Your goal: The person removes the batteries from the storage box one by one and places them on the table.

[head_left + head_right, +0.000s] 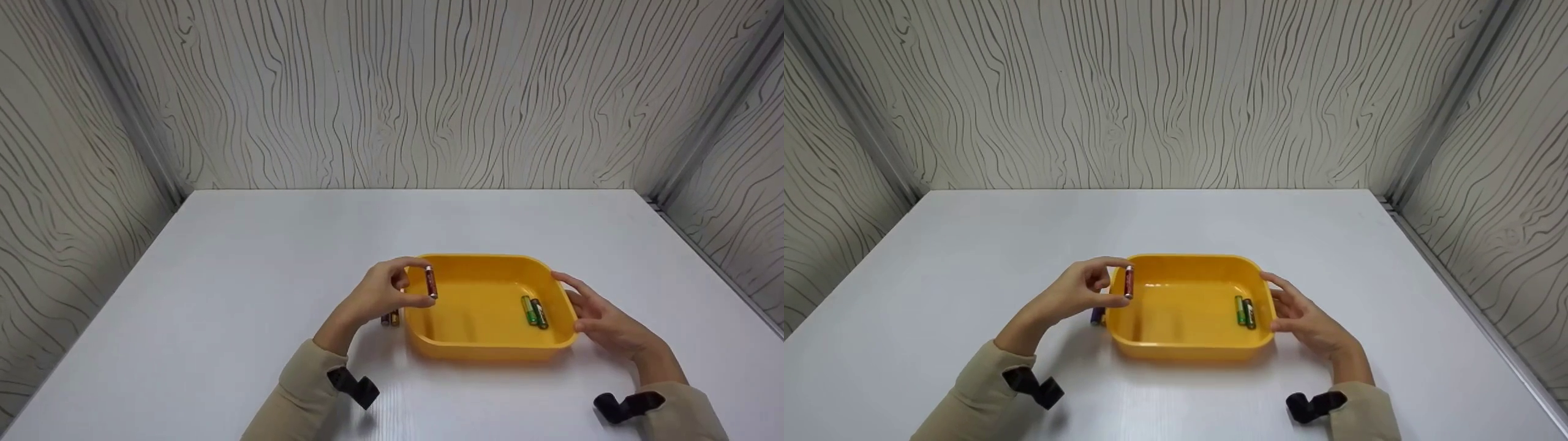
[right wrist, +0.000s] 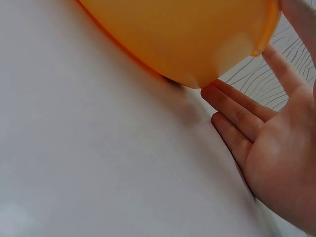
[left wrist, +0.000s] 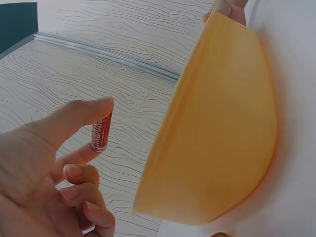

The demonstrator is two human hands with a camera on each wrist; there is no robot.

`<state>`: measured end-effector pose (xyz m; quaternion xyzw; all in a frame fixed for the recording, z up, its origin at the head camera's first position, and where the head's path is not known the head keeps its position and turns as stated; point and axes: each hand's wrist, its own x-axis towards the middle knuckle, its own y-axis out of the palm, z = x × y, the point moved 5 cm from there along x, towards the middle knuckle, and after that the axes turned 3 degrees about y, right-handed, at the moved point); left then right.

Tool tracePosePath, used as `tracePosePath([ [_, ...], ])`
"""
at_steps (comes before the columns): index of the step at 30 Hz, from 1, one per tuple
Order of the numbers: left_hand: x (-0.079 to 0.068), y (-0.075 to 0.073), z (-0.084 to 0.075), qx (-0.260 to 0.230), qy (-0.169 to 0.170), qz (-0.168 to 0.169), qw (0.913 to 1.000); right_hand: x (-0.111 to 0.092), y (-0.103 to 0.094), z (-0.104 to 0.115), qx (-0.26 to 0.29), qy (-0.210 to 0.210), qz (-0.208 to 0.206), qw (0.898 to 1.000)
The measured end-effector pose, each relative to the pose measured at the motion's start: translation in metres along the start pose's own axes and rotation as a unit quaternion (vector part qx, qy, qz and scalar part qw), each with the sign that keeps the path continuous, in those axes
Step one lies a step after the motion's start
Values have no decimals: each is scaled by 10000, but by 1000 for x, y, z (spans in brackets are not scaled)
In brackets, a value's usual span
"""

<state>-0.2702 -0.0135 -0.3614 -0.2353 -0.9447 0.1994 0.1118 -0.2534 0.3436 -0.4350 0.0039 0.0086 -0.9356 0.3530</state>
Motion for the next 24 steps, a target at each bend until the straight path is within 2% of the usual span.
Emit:
tracePosePath([
  [4, -1, -4, 4, 22, -15, -6, 10000, 0, 0, -1, -51, 58, -63, 9999],
  [11, -5, -11, 13, 137, -251, -49, 9996, 1, -1, -3, -250, 203, -234, 9992],
  [20, -11, -21, 26, 142, -371, -201, 9990, 2, 0, 0, -62, -90, 89, 9999],
  [24, -11, -24, 31, 189, -445, -198, 9986, 1, -2, -1, -147, -16, -47, 9999],
])
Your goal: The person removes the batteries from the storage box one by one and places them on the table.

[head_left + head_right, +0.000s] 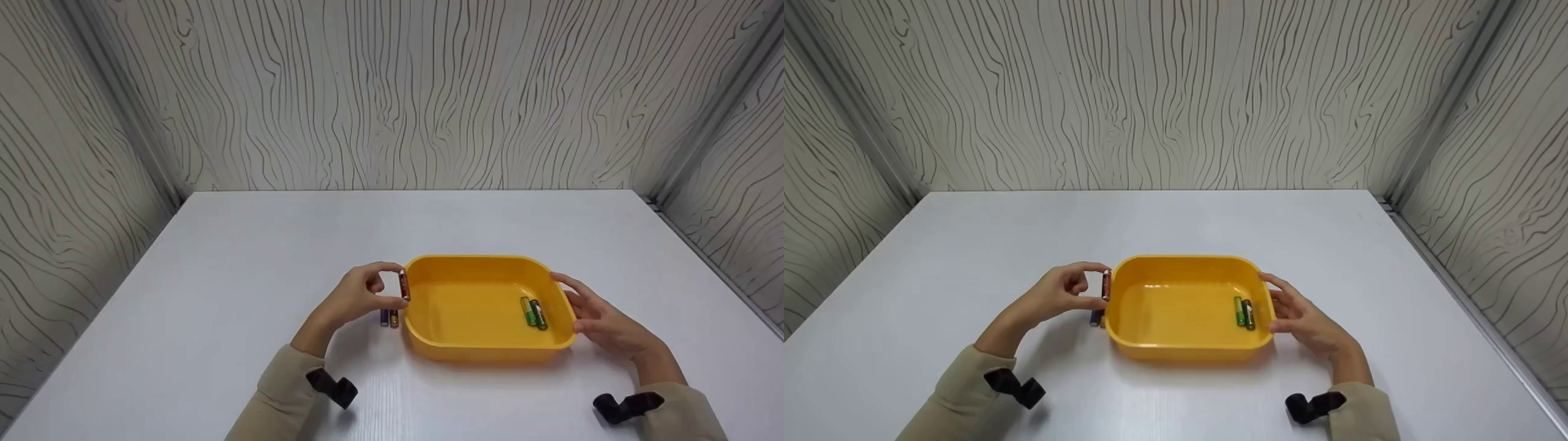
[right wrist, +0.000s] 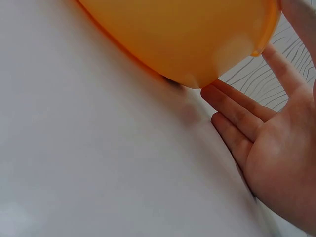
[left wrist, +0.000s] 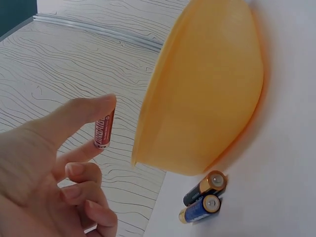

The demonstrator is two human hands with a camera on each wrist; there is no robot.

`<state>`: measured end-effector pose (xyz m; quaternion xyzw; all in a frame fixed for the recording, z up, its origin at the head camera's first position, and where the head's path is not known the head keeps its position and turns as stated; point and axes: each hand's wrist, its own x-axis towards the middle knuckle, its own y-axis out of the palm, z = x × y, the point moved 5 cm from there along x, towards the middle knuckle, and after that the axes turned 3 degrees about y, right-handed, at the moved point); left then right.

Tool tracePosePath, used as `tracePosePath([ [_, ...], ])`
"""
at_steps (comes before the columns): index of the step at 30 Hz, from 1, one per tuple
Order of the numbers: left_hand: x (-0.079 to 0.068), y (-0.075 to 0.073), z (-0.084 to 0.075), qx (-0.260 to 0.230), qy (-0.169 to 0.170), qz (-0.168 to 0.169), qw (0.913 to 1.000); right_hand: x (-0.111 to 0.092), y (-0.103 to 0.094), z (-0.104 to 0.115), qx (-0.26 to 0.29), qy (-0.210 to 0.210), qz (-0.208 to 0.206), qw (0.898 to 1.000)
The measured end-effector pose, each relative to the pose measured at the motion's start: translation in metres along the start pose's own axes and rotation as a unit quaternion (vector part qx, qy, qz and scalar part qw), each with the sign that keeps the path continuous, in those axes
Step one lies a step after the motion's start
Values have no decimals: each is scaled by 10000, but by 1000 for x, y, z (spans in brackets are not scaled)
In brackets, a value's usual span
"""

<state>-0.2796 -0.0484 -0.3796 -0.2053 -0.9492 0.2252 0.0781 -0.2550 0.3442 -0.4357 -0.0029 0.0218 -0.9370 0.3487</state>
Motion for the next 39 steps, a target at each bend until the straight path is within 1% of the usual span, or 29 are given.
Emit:
tracePosePath([
  [3, 0, -4, 5, 109, -40, -4, 9999, 0, 0, 0, -51, 76, -101, 9999],
  [6, 0, -8, 12, 152, -101, -36, 9998, 0, 0, 1, -54, 79, -89, 9999],
  [10, 0, -12, 19, 25, -209, -75, 9997, -2, 0, 2, -90, 32, -44, 9999],
  [14, 2, -14, 25, 0, -271, -48, 9996, -3, -1, 2, -134, 60, -123, 9998],
  [17, 3, -15, 30, 140, -282, 20, 9995, -3, -1, 1, -137, 75, -157, 9998],
  [21, 3, -16, 38, 320, -241, 201, 9990, -3, -1, 1, -110, 48, -122, 9999],
  [24, 3, -17, 43, 353, -236, 357, 9985, -2, 0, 2, -95, 49, -101, 9999],
  [27, 2, -18, 46, 395, -315, 457, 9977, -2, 0, 2, -141, 115, -159, 9997],
  [31, 3, -18, 50, 493, -500, 481, 9964, -1, -1, 1, -192, 170, -221, 9994],
  [34, 2, -19, 53, 552, -648, 472, 9953, 0, -1, 1, -179, 148, -192, 9995],
  [39, 1, -18, 56, 606, -728, 506, 9942, 0, -1, -1, -219, 206, -238, 9993],
])
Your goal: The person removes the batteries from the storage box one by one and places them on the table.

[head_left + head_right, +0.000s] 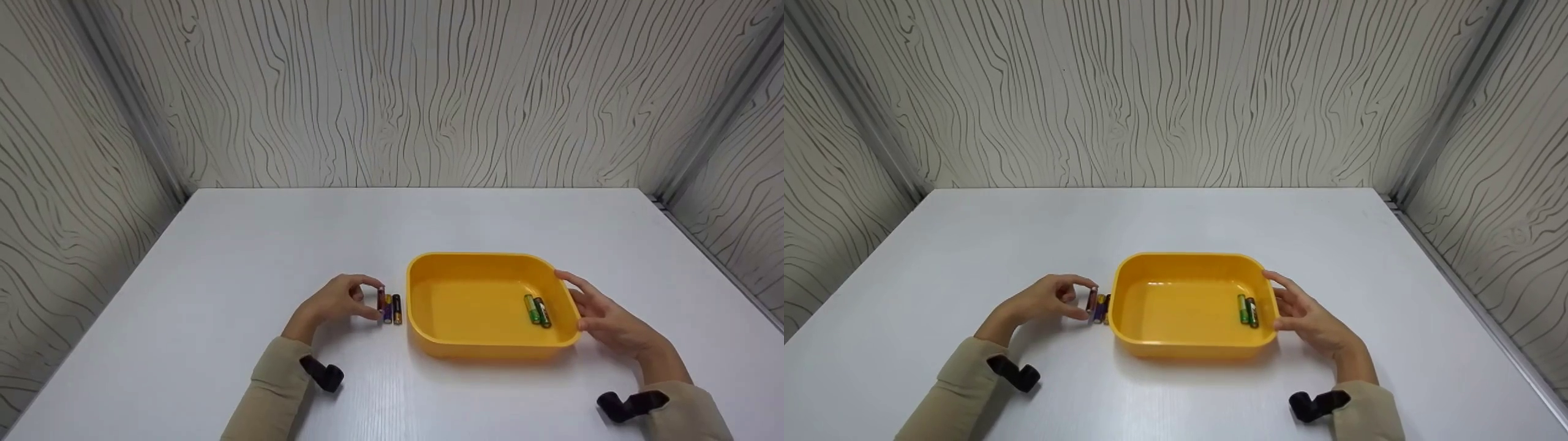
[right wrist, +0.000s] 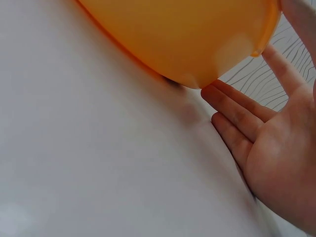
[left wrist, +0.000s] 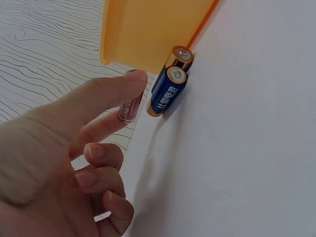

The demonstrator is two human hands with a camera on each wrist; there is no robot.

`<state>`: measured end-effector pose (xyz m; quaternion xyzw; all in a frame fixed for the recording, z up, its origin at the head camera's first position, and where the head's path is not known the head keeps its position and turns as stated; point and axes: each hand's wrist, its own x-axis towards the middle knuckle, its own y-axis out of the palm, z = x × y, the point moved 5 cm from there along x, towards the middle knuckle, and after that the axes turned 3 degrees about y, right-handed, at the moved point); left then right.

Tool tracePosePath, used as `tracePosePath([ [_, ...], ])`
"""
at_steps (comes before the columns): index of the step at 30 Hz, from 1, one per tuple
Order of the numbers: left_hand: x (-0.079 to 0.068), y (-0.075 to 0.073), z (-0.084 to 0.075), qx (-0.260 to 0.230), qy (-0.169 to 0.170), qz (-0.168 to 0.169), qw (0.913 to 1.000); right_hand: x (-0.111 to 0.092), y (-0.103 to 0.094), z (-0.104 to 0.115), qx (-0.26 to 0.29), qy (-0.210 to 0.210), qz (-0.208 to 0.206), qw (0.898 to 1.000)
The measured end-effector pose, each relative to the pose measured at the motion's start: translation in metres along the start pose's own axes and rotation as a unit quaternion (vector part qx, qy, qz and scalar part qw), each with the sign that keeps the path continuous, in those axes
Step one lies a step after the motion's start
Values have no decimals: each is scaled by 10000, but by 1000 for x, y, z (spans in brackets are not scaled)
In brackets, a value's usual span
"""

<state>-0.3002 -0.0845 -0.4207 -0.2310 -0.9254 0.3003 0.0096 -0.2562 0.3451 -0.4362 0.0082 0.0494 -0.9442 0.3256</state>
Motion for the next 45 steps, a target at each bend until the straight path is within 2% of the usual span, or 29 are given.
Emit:
tracePosePath([
  [11, 0, 1, 2, 264, -218, -59, 9994, 0, 0, 0, 6, 18, 12, 10000],
  [18, -2, 3, 1, 384, -202, -102, 9990, 0, 0, 1, 218, -180, 200, 9994],
  [26, -1, 4, 4, 552, -386, -186, 9976, 0, 0, 1, 141, -227, 232, 9994],
  [39, 1, 6, 2, 568, -348, -248, 9975, 0, 1, 1, 21, -27, 58, 10000],
  [45, 0, 6, 2, 552, -333, -196, 9977, -1, 2, 2, 171, -110, 144, 9997],
])
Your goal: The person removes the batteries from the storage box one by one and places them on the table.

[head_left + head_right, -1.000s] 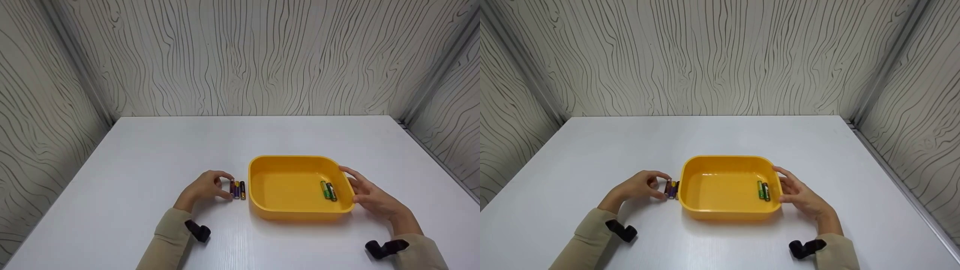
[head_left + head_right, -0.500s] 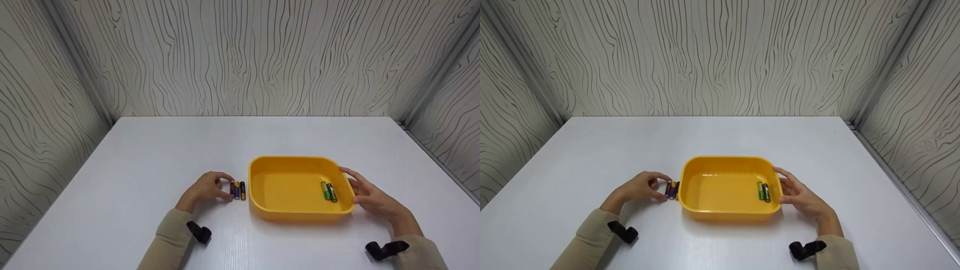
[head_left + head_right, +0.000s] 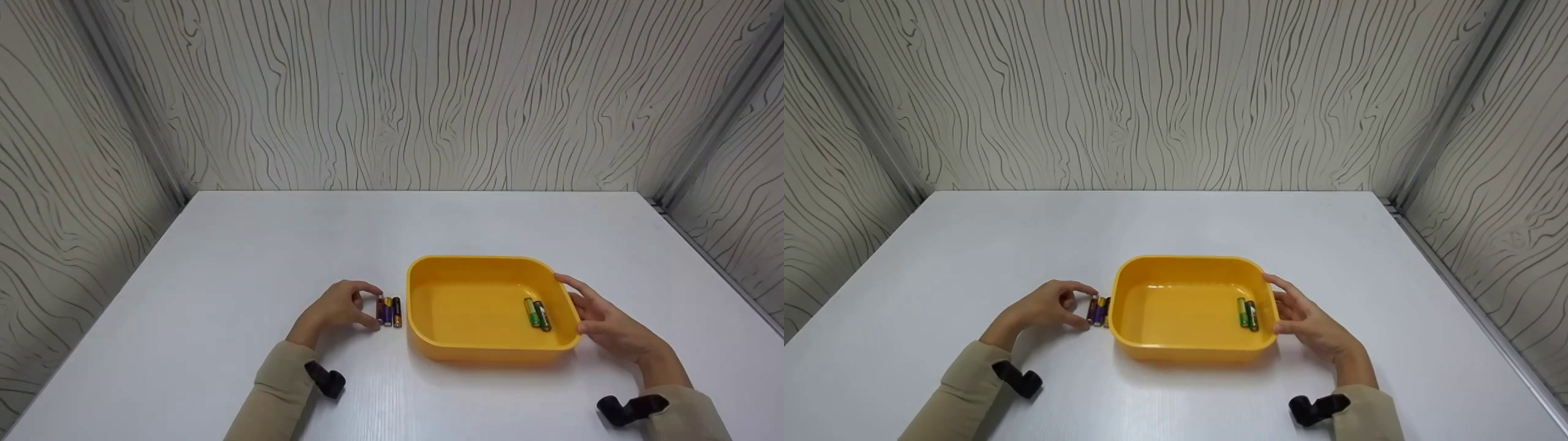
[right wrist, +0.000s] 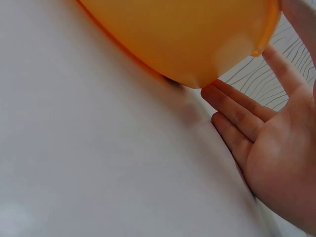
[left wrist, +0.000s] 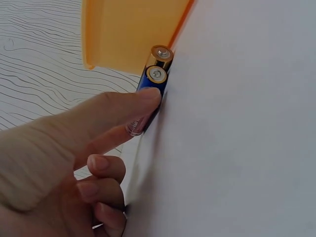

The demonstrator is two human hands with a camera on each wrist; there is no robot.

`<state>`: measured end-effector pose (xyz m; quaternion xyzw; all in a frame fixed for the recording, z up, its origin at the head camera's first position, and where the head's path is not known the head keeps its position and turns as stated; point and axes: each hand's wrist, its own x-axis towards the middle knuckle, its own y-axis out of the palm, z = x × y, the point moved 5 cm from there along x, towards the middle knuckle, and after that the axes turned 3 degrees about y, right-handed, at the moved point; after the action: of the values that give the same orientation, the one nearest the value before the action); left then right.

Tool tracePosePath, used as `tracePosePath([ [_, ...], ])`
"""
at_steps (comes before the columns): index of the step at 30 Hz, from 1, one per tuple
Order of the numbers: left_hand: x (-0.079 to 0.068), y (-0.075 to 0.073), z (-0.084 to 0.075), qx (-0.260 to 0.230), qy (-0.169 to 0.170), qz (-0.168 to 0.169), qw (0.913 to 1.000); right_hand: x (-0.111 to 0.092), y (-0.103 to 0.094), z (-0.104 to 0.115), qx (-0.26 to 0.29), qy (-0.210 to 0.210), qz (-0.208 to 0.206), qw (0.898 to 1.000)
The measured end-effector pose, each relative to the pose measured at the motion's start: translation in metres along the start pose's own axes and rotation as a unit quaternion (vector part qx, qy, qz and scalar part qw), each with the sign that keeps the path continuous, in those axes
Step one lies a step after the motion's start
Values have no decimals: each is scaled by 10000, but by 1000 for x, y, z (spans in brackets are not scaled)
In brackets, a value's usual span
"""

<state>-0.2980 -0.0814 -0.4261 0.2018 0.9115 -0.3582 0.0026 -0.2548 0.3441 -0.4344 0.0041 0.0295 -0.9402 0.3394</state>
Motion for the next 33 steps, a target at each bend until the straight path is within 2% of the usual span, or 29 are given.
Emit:
tracePosePath([
  [8, -1, -3, -3, -84, 95, 72, 9999, 0, 0, 0, 97, -2, 7, 10000],
  [19, -1, -9, -9, -349, 110, -48, 9993, 1, 0, 0, 2, 8, -2, 10000],
  [30, -4, -14, -21, -372, 683, -168, 9968, 0, -1, -1, -28, 45, -36, 10000],
  [33, -5, -15, -23, -427, 741, -204, 9961, 0, -1, -1, 17, -5, 29, 10000],
])
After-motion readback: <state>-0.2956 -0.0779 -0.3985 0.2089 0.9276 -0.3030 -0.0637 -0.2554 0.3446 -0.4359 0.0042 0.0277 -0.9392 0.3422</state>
